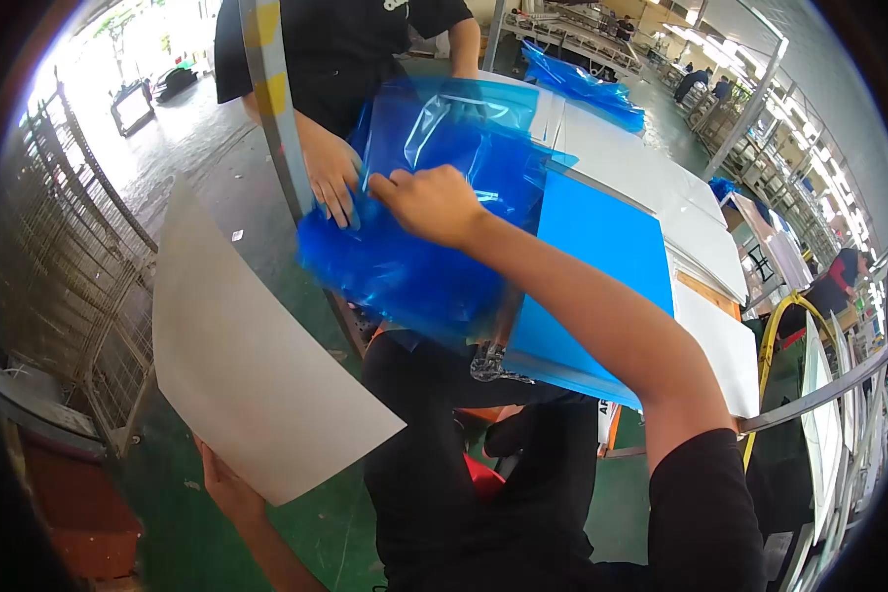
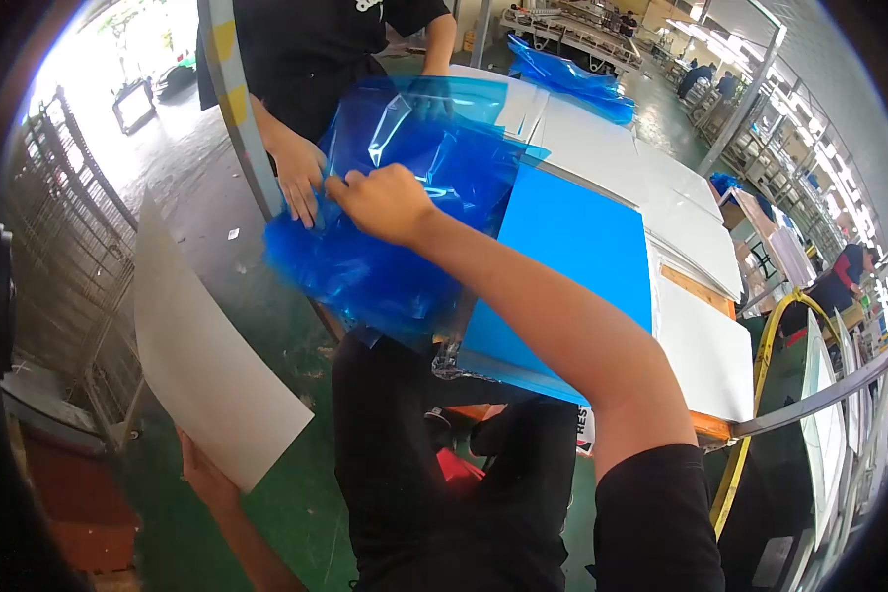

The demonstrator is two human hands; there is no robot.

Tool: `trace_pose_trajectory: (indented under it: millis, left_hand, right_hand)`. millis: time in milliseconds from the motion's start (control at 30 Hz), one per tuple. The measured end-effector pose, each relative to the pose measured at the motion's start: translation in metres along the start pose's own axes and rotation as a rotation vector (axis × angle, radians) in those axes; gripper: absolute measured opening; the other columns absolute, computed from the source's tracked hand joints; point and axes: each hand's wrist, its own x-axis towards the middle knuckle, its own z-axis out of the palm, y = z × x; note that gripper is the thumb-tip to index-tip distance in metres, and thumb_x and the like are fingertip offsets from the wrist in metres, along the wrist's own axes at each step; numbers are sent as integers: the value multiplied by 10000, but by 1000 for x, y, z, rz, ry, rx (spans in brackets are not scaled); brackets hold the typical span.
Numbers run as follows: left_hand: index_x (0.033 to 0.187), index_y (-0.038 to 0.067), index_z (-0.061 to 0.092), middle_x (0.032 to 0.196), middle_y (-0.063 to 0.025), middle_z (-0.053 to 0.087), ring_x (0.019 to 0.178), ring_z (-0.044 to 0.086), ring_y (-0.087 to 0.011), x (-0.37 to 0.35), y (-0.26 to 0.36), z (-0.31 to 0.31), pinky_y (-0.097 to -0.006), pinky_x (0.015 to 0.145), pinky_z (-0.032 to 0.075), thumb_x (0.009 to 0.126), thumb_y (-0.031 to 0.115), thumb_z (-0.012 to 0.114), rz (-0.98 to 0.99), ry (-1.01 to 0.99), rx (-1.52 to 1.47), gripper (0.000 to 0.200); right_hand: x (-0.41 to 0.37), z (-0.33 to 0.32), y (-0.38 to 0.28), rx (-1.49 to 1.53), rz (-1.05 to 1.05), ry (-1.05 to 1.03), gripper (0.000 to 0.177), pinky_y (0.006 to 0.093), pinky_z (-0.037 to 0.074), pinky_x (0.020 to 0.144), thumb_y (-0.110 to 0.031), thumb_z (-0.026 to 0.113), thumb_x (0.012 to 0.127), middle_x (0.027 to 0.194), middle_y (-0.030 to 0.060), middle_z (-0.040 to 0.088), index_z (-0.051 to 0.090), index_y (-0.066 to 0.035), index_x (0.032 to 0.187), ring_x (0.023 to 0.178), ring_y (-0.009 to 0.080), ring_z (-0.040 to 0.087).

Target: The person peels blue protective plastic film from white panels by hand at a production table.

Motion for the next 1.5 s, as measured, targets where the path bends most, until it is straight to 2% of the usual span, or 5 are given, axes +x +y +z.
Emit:
trace_pose_trajectory:
  millis: [533, 967, 1267, 1300, 1500]
  left_hand:
    - [1590, 97, 313, 1567, -79, 433, 1413, 451, -249, -6, 0, 10, -434, 1150, 406, 1115, 211, 341, -10, -37, 69, 489]
    - [1568, 76, 358, 1536, -85, 471, 1390, 474, -270, -11, -5, 45, -443, 1142, 420, 1108, 210, 361, -22, -39, 97, 479]
    - [1548, 100, 406, 1564, -93, 449, 1423, 424, -291, -20, -16, 116, -489, 1174, 349, 1111, 313, 363, -199, -197, 135, 488]
    - [1556, 102, 396, 1569, -100, 445, 1429, 417, -286, -8, -27, 113, -491, 1180, 345, 1115, 324, 353, -340, -711, -28, 495]
    - [1579, 91, 339, 1593, -101, 404, 1435, 409, -259, -110, -142, 283, -463, 1190, 333, 1119, 286, 351, -291, -368, 200, 500]
  right_hand:
    - [-4, 3, -13, 186, 234, -191, 338, 479, 555, 638, -387, 618, 978, 832, 130, 711, 610, -86, 1134, 750, 365, 710]
    - [-113, -44, -20, 319, -154, -188, 481, 468, 467, 1085, -276, 638, 981, 1453, 191, 524, 539, -82, 1409, 1244, 372, 594]
    - [-231, -238, -63, 1393, 520, -256, 340, 377, 529, 1014, -106, 584, 1021, 1270, 169, 673, 589, 30, 1333, 1146, 285, 680]
    - [-249, -245, -73, 1446, 548, -168, 345, 372, 535, 996, -103, 577, 1027, 1279, 165, 671, 578, 32, 1345, 1139, 269, 683]
    - [-335, -281, -113, 1457, 788, 393, 363, 353, 567, 946, -120, 521, 1072, 1279, 144, 651, 519, 28, 1403, 1139, 201, 663]
